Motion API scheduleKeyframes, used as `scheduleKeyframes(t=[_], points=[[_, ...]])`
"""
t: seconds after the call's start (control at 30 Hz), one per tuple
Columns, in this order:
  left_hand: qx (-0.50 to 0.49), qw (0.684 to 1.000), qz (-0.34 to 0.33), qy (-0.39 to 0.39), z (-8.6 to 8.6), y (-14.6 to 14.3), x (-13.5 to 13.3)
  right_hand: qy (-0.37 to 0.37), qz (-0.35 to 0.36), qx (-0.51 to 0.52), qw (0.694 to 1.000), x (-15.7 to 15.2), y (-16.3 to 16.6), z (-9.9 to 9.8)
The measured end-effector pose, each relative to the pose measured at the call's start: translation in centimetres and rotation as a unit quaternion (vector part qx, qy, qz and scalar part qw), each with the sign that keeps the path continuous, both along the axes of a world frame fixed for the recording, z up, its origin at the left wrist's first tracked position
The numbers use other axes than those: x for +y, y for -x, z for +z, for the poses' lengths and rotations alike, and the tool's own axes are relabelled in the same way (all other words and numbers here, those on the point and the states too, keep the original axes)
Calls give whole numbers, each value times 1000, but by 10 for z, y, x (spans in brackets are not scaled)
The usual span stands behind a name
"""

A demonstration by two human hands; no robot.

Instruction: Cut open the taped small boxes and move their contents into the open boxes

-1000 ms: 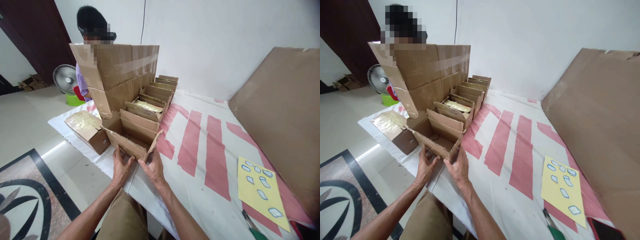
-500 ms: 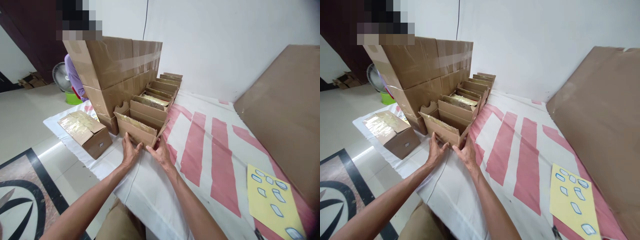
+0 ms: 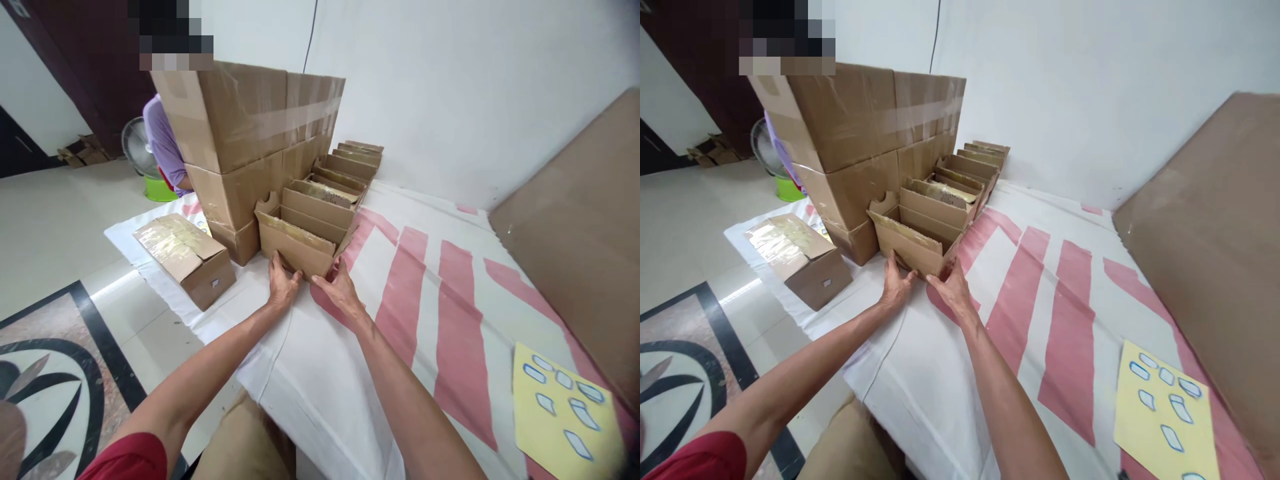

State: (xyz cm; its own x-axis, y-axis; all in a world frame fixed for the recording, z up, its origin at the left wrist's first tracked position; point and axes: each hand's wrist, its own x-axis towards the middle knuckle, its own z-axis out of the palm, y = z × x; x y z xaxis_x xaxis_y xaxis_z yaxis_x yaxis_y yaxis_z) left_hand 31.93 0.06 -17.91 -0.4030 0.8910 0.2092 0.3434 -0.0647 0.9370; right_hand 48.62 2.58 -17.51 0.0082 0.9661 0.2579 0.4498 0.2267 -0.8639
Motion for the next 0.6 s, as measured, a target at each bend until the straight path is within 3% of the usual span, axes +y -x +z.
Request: scheduleKeyframes(t=[0.1, 0.17, 0.27, 0.37, 0.43, 0.53, 0.6], points=[[38, 997, -57, -46, 13, 21, -61, 24, -31, -11, 999, -36, -8, 0], [139, 973, -97, -158, 28, 52, -109, 28, -34, -10, 999, -66, -10, -1], [241, 929, 18, -279, 61, 128, -154, 29, 2, 1, 1000, -103, 8, 3], [203, 930, 197, -236, 89, 219, -143, 35, 85, 18, 996, -120, 61, 15], [77, 949, 265, -155, 99, 268, -114, 38, 148, 28, 988, -121, 113, 26], [-96, 961, 250, -66, 102, 305, -71, 38, 207, 41, 977, -113, 190, 38], [-126, 968, 214, -43, 99, 305, -59, 40, 208, 49, 976, -108, 224, 42]])
